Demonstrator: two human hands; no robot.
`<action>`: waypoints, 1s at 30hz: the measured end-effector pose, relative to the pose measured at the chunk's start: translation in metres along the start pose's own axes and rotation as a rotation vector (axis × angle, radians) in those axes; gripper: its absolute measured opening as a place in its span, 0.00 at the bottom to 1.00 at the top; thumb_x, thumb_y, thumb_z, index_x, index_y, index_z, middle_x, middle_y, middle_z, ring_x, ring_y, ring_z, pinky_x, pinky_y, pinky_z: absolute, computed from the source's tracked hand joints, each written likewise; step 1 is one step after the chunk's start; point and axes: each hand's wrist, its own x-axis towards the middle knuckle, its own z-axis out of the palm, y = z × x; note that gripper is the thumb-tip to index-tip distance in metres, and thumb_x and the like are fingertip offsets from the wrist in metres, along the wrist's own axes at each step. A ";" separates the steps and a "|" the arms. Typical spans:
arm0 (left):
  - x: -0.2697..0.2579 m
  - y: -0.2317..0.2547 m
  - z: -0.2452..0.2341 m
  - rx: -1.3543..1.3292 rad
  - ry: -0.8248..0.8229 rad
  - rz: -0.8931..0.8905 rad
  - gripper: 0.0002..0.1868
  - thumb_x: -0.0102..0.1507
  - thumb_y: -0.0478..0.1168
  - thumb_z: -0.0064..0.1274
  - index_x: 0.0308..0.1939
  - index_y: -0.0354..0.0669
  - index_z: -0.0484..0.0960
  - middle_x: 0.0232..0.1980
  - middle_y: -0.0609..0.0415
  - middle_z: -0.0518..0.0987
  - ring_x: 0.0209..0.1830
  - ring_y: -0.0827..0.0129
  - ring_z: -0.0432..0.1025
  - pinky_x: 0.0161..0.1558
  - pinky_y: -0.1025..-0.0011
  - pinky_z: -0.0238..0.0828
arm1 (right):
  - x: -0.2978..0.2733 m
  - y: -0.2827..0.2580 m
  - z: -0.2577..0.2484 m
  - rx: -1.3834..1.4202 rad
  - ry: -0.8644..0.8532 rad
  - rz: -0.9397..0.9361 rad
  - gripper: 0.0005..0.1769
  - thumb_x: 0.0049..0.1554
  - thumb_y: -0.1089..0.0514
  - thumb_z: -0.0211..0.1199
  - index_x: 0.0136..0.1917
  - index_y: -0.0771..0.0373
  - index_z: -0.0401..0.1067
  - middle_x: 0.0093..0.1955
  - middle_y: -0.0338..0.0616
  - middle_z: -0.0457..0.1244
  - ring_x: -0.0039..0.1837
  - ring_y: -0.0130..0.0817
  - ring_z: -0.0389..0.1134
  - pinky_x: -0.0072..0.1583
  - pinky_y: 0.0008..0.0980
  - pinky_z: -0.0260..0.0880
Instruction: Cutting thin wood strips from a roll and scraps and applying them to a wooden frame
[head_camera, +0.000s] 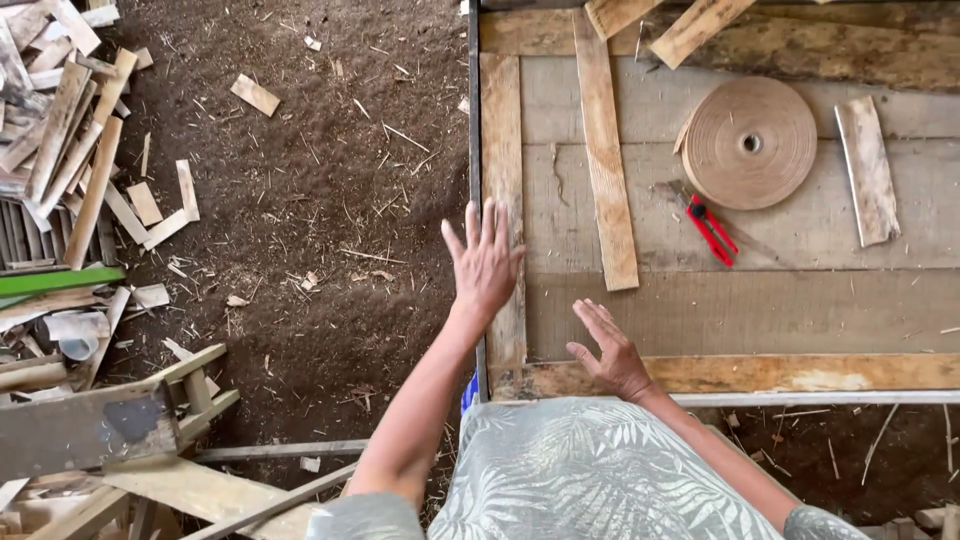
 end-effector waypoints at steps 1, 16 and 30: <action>0.028 0.001 -0.005 0.020 0.004 -0.010 0.38 0.72 0.63 0.35 0.80 0.45 0.56 0.82 0.45 0.56 0.83 0.46 0.45 0.73 0.26 0.28 | 0.005 0.000 -0.003 0.001 -0.003 -0.005 0.34 0.59 0.49 0.65 0.75 0.64 0.65 0.73 0.56 0.62 0.75 0.54 0.60 0.77 0.50 0.55; 0.235 -0.031 0.043 0.216 0.126 -0.019 0.50 0.72 0.71 0.21 0.80 0.29 0.43 0.84 0.39 0.39 0.84 0.48 0.27 0.74 0.26 0.20 | 0.065 0.021 -0.032 0.039 -0.123 0.027 0.37 0.60 0.49 0.63 0.76 0.68 0.59 0.75 0.56 0.60 0.75 0.48 0.63 0.76 0.46 0.61; 0.254 -0.030 0.046 0.287 0.109 -0.043 0.45 0.72 0.68 0.23 0.80 0.35 0.49 0.83 0.40 0.47 0.83 0.40 0.32 0.72 0.22 0.21 | 0.087 0.012 -0.030 0.131 -0.070 -0.047 0.31 0.58 0.55 0.66 0.71 0.68 0.66 0.67 0.53 0.67 0.67 0.42 0.72 0.69 0.37 0.71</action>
